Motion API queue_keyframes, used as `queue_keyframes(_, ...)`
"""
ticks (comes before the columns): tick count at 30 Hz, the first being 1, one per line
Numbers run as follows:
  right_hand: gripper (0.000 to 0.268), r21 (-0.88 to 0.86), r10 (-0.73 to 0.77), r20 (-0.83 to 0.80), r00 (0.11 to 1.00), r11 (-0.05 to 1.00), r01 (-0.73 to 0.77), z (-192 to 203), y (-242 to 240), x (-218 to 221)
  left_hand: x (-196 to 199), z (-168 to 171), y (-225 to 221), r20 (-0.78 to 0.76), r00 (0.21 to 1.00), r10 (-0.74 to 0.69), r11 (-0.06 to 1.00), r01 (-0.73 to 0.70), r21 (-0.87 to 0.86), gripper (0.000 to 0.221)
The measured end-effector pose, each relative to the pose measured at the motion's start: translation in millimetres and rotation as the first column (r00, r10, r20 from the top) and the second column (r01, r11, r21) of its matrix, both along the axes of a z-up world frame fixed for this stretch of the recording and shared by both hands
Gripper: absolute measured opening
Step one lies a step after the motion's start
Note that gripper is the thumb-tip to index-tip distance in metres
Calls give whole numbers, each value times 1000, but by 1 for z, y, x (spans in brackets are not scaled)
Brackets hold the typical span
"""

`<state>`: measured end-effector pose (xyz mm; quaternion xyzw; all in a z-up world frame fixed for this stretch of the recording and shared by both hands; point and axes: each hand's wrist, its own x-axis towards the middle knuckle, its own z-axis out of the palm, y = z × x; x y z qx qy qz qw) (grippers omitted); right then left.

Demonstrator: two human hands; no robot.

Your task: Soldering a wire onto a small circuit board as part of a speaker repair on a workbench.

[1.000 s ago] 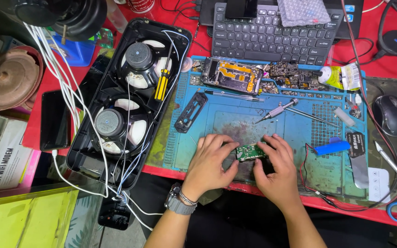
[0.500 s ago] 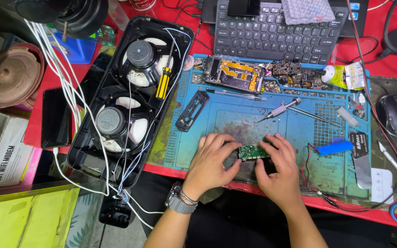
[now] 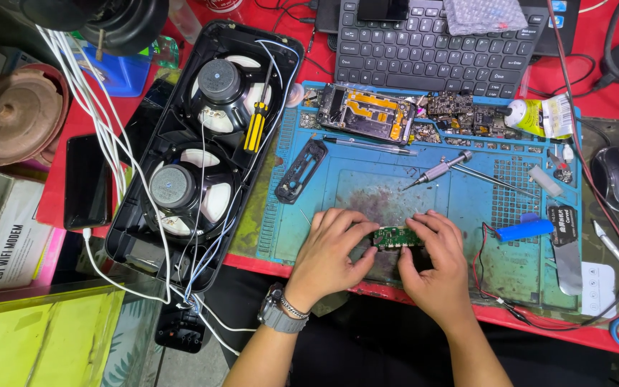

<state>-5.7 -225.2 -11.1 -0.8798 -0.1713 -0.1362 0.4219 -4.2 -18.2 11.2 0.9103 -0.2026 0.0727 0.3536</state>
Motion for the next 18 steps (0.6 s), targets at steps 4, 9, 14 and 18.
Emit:
queue_keyframes(4, 35, 4, -5, -20, 1000, 1000, 5, 1, 0, 0, 0, 0, 0, -6, 1000, 3, 1000, -3, 5, 30)
queue_keyframes(9, 33, 4, -10, -28, 1000, 1000, 10, 1, 0, -1, 0, 0, 0, -11, 1000, 1, 1000, -1, 1, 30)
queue_keyframes(14, 32, 16, -10, -37, 999, 1000, 11, 2, 1, -1, 0, 1, 0, -16, 1000, 8, 1000, -8, -6, 30)
queue_keyframes(18, 31, 13, -8, -43, 999, 1000, 9, 2, 0, -1, 0, 0, 0, -17, 1000, 3, 1000, -3, -1, 29)
